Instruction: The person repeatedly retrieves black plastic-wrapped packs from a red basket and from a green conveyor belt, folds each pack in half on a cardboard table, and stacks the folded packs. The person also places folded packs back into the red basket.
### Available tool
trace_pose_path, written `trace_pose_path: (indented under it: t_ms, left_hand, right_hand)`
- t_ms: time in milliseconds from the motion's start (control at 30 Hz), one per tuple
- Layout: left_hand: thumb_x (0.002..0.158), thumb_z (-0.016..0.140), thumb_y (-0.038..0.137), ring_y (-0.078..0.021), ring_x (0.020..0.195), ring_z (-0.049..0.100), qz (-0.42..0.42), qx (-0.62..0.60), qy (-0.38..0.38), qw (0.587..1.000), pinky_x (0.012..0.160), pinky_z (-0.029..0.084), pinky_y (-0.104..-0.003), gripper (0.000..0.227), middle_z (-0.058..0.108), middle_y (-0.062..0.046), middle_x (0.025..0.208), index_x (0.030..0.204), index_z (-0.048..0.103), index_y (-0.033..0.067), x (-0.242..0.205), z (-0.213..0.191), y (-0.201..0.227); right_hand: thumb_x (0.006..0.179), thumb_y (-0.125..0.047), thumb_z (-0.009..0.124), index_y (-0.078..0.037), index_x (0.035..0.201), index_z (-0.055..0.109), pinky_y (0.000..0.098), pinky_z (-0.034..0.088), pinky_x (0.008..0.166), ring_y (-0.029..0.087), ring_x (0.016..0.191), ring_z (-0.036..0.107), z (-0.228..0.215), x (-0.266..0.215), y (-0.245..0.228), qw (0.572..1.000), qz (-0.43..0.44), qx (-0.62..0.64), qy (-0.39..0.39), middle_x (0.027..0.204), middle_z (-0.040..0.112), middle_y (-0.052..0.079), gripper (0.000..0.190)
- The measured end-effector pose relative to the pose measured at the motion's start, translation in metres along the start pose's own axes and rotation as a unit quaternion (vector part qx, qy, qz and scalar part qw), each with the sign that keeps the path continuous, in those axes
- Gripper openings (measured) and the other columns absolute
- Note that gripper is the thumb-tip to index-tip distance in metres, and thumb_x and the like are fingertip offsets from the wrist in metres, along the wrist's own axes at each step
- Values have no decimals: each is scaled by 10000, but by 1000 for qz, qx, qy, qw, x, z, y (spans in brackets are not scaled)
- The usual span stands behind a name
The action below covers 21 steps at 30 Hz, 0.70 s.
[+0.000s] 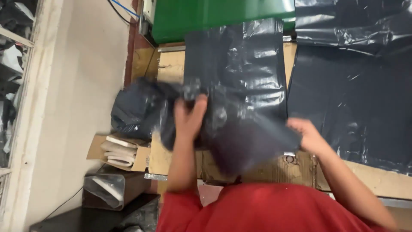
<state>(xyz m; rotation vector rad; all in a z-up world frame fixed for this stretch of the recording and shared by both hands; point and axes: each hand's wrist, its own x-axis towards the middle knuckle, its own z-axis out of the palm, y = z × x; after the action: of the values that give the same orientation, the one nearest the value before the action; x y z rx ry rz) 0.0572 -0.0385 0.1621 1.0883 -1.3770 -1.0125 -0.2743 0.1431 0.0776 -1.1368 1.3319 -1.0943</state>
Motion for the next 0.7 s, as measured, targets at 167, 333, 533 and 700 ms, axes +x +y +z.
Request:
trace_pose_path:
  t_ms: [167,333,533,700]
  left_hand:
    - [971,631,476,-378,1286,548,90,332,-198,918,1108,439,-508,693,566,-226,1362,1464,411,42,88,21,45]
    - [897,605,662,-338,1267,576,-176,509,-135,832,1063,453,-478,775,606,-157,1362,1421,526,96,6,-62,-95]
    - [911,634,545,-296,1090,653,-295,465,-103,828,920,516,-444,489,666,-102,1123,1144,647,115,-49,-81,-115]
    - [990,557,325,-242,740,594,-171,407,21,897,711,484,-371,226,532,-30,739,838,542,157,-76,-80,-138]
  right_hand:
    - [864,-282,820,-73,1146,674,492,567,717,283,882,712,-13,117,54,937,178,107,280,967,702,140,380]
    - [894,-304,797,-11,1372,529,553,528,821,381,1047,655,-6,64,48,940,216,26,262,1122,651,265,622]
    - [931,-283,705,0,1047,629,554,488,796,450,959,675,7,9,69,937,210,-203,194,896,702,274,316]
    - [987,-311,637,-36,1003,566,582,517,785,494,949,678,12,32,74,891,187,-361,204,890,701,291,285]
